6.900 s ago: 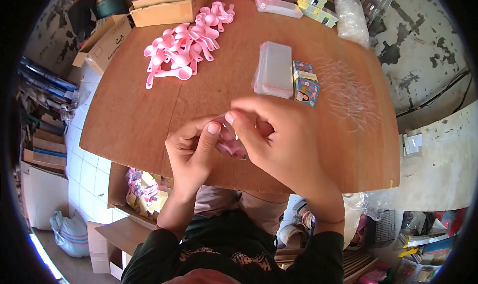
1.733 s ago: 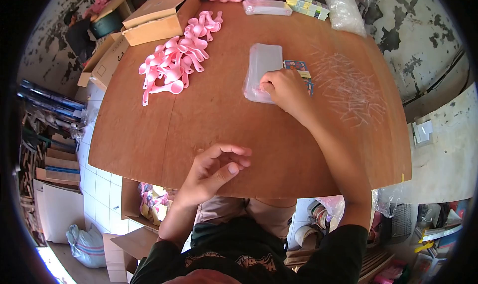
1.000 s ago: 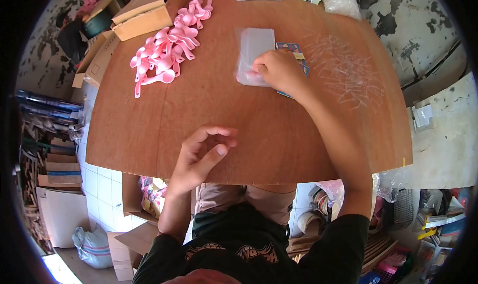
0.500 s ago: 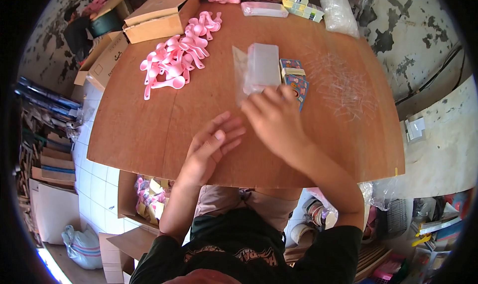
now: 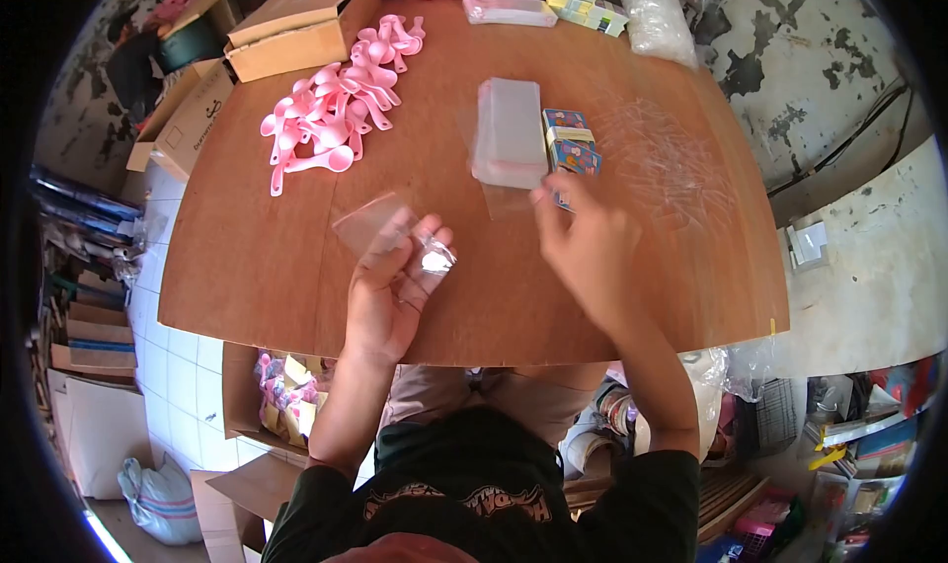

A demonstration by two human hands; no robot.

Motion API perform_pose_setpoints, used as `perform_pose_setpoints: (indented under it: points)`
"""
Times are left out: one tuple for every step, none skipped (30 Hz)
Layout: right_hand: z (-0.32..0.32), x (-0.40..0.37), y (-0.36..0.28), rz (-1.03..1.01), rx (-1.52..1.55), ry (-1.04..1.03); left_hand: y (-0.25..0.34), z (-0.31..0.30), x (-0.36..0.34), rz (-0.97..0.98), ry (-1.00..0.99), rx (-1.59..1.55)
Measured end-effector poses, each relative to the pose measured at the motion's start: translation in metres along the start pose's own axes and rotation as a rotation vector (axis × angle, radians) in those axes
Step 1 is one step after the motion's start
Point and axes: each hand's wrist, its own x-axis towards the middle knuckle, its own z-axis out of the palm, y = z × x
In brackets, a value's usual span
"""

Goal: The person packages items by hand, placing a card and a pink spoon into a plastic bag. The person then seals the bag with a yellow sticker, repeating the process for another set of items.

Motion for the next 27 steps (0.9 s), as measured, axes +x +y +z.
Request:
perform_pose_setpoints:
  points:
    - [0.003, 0.011, 0.021, 0.047, -0.152, -0.011, 0.000, -0.001, 0.000, 0.000, -0.006, -0.004]
    - [0.007, 0.021, 0.040, 0.095, -0.302, -0.018, 0.002, -0.002, -0.001, 0.028, -0.004, -0.019]
    - [0.009, 0.027, 0.050, 0.094, -0.303, -0.012, 0.004, -0.003, -0.001, 0.055, -0.002, -0.030]
    - [0.010, 0.032, 0.059, 0.209, -0.325, -0.182, 0.006, -0.002, -0.002, 0.058, 0.010, -0.021]
    - [0.013, 0.034, 0.069, 0.323, -0.345, -0.355, 0.006, -0.003, -0.002, 0.061, 0.007, -0.023]
    - [0.023, 0.030, 0.086, 0.329, -0.220, -0.312, 0.006, -0.005, -0.001, 0.068, -0.002, -0.038]
    - [0.026, 0.029, 0.090, 0.326, -0.221, -0.309, 0.006, -0.006, 0.000, 0.077, -0.011, -0.055]
    - [0.027, 0.027, 0.094, 0.349, -0.152, -0.232, 0.007, -0.006, 0.001, 0.082, -0.014, -0.056]
    - [0.029, 0.025, 0.097, 0.371, -0.083, -0.158, 0.008, -0.006, 0.001, 0.078, -0.008, -0.071]
    - [0.030, 0.025, 0.103, 0.369, -0.083, -0.161, 0.008, -0.007, 0.001, 0.072, 0.001, -0.085]
    - [0.030, 0.023, 0.109, 0.339, 0.114, -0.120, 0.008, -0.009, 0.002, 0.072, 0.005, -0.087]
    - [0.029, 0.022, 0.109, 0.310, 0.311, -0.079, 0.008, -0.012, 0.003, 0.071, -0.004, -0.107]
    - [0.027, 0.020, 0.107, 0.313, 0.310, -0.083, 0.008, -0.013, 0.005, 0.070, -0.014, -0.126]
    - [0.024, 0.019, 0.106, 0.324, 0.471, -0.055, 0.008, -0.012, 0.006, 0.070, -0.011, -0.127]
    - [0.019, 0.021, 0.098, 0.333, 0.634, -0.030, 0.009, -0.011, 0.007, 0.084, -0.018, -0.105]
    - [0.013, 0.020, 0.083, 0.329, 0.696, -0.031, 0.009, -0.011, 0.007, 0.100, -0.021, -0.085]
    - [0.006, 0.016, 0.067, 0.329, 0.702, -0.045, 0.009, -0.010, 0.007, 0.106, -0.007, -0.085]
    - [0.000, 0.012, 0.051, 0.292, 0.811, -0.151, 0.009, -0.007, 0.007, 0.125, 0.005, -0.045]
    - [-0.003, 0.005, 0.036, 0.254, 0.920, -0.255, 0.009, -0.006, 0.008, 0.142, 0.017, -0.002]
    - [-0.003, -0.005, 0.016, 0.272, 0.943, -0.300, 0.008, -0.009, 0.009, 0.138, 0.003, -0.017]
    - [-0.002, -0.016, 0.003, 0.290, 0.963, -0.345, 0.009, -0.008, 0.009, 0.140, 0.011, -0.011]
    - [-0.002, -0.025, 0.002, 0.270, 0.907, -0.484, 0.009, -0.007, 0.008, 0.135, 0.019, -0.028]
    - [0.004, -0.034, -0.004, 0.230, 0.893, -0.516, 0.009, -0.007, 0.008, 0.131, 0.025, -0.047]
    - [0.005, -0.040, -0.015, 0.224, 0.902, -0.527, 0.008, -0.009, 0.009, 0.130, 0.030, -0.045]
    - [0.005, -0.043, -0.027, 0.219, 0.910, -0.538, 0.007, -0.011, 0.010, 0.147, 0.017, -0.041]
    - [0.006, -0.046, -0.038, 0.225, 0.931, -0.492, 0.006, -0.014, 0.011, 0.165, 0.003, -0.037]
    - [0.008, -0.047, -0.041, 0.225, 0.934, -0.495, 0.005, -0.015, 0.010, 0.167, 0.006, -0.035]
